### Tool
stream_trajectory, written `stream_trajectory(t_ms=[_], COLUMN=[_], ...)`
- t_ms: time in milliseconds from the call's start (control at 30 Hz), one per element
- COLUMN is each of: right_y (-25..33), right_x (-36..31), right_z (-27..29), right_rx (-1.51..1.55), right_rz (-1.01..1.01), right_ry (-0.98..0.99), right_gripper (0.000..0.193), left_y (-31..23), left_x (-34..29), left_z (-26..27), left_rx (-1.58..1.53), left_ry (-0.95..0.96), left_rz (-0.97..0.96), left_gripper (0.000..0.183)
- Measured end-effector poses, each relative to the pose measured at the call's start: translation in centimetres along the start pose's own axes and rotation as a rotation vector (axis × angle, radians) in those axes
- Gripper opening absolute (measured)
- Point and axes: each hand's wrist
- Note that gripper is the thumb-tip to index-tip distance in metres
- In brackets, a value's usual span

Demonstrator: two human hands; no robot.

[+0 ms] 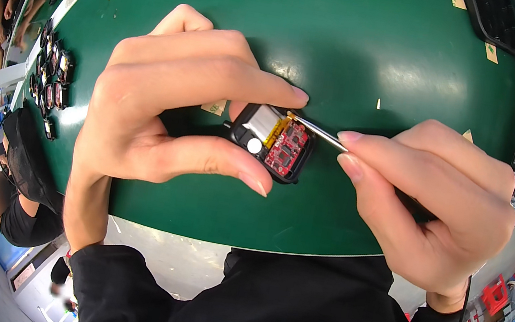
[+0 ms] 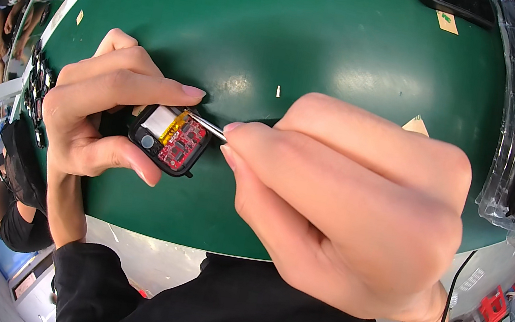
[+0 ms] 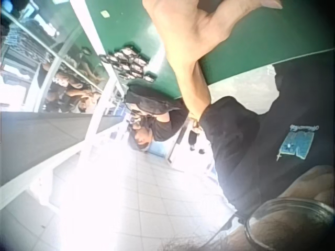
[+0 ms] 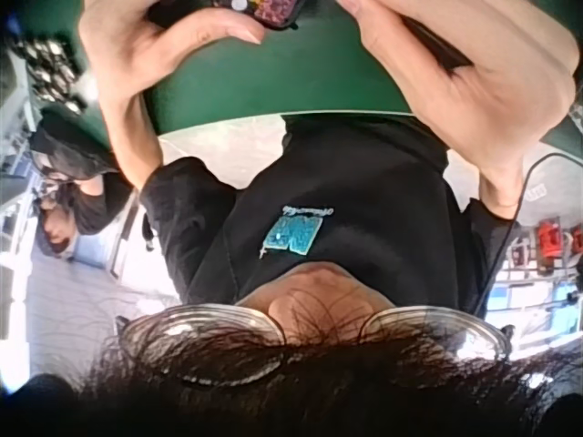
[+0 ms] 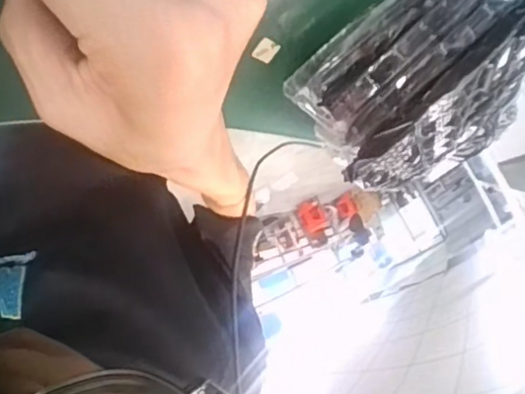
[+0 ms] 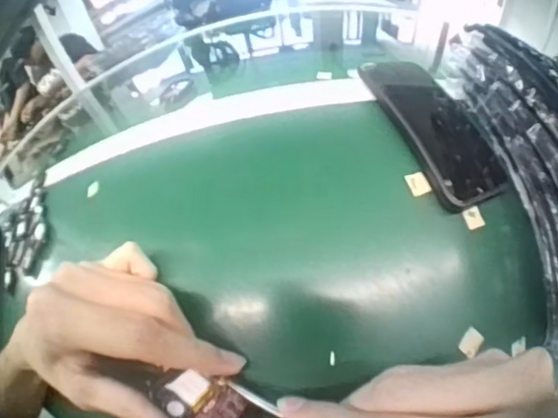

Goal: Assembling internal components of smartwatches on a production line using tweezers.

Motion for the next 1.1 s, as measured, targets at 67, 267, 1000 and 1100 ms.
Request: stream_trajectory(t_ms=[67, 267, 1000, 1100], right_y=[0.0, -0.3, -0.4, 0.7], right_x=[-0.1, -0.2, -0.4, -0.6], right_z=[0.0, -0.3, -0.7, -0.1], right_rx=[-0.005, 0.017, 0.024, 0.028], right_rz=[-0.007, -0.012, 0.032, -0.039], right_ry=[0.007, -0.026, -0.070, -0.080], right_gripper=[0.025, 0.024, 0.023, 0.021], left_y=[-0.1, -0.1, -0.1, -0.2], left_x=[-0.1, 0.1, 0.1, -0.1], left_z=[0.1, -0.2, -0.2, -0.4], left_rx=[0.000, 0.016, -0.003, -0.027], left_ry=[0.007, 0.004, -0.036, -0.053], left_rz=[0.004, -0.021, -0.012, 0.009], left_gripper=[0.082, 0.079, 0.069, 0.066])
Point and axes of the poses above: each hand's wrist, its own x-axis towards the middle knuckle, its own z-axis out of the back of the hand, y = z × x, and after that the axes turned 4 degrees about x, right-handed
